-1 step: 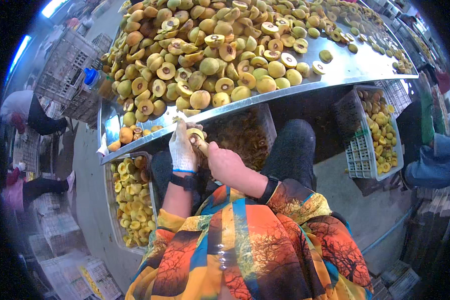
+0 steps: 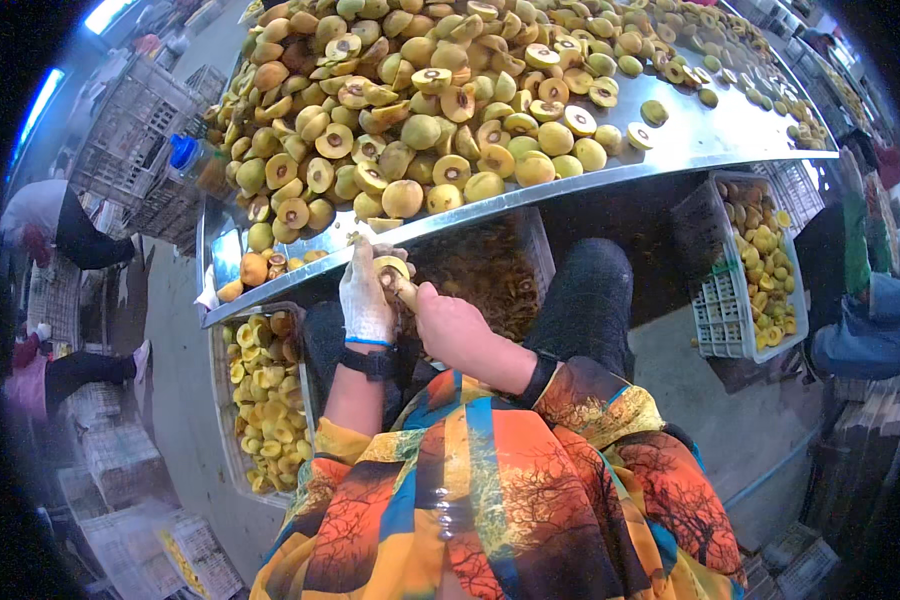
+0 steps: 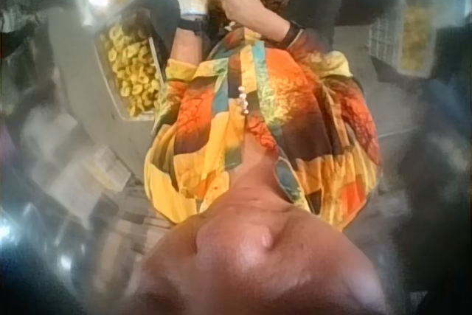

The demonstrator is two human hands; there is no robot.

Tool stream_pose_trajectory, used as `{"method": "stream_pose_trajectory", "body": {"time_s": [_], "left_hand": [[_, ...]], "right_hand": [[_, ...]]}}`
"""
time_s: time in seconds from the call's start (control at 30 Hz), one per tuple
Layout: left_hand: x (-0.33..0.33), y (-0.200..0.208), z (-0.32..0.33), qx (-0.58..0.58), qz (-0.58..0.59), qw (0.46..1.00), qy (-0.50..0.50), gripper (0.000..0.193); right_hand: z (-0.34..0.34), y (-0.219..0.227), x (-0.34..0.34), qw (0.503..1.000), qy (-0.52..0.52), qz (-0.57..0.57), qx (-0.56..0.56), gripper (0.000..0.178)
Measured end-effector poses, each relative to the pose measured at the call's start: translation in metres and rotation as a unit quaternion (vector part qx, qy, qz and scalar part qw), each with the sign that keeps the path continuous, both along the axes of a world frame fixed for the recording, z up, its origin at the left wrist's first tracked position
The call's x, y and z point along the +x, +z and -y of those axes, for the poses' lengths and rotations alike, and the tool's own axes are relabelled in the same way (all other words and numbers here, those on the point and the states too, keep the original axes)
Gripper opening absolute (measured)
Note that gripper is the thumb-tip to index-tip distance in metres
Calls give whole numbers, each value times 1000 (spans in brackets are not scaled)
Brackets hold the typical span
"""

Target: The person uses a small knife to remove the pits from yellow fruits, likely apricots, on a metal table. They hold the fruit in a gloved left hand and use the knife in the right hand to scoop out the pit, then place the pitted fruit into a white crate below.

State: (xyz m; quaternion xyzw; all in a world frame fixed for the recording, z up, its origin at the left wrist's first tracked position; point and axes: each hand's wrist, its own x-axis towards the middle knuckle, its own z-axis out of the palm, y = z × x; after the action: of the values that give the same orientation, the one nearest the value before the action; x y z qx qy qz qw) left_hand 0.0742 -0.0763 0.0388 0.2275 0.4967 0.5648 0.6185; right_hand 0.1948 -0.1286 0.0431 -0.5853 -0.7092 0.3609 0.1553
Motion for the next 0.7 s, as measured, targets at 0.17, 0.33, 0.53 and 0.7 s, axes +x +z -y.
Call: {"method": "stream_pose_trajectory", "body": {"time_s": [0.17,0.33,0.53,0.7], "left_hand": [[-13,19,-8,-1,-32,996,-85,48],[-26,17,-20,-40,49,960,-273,62],[-11,-3,-1,185,33,978,-92,62],[-12,-10,0,95,132,987,5,51]], "right_hand": [[-14,17,6,986,-138,-92,11,34],[-32,22,11,988,-37,-141,45,51],[-42,-4,-13,814,-269,-505,-103,31],[-25,-12,-28,966,-134,-220,10,38]]}}
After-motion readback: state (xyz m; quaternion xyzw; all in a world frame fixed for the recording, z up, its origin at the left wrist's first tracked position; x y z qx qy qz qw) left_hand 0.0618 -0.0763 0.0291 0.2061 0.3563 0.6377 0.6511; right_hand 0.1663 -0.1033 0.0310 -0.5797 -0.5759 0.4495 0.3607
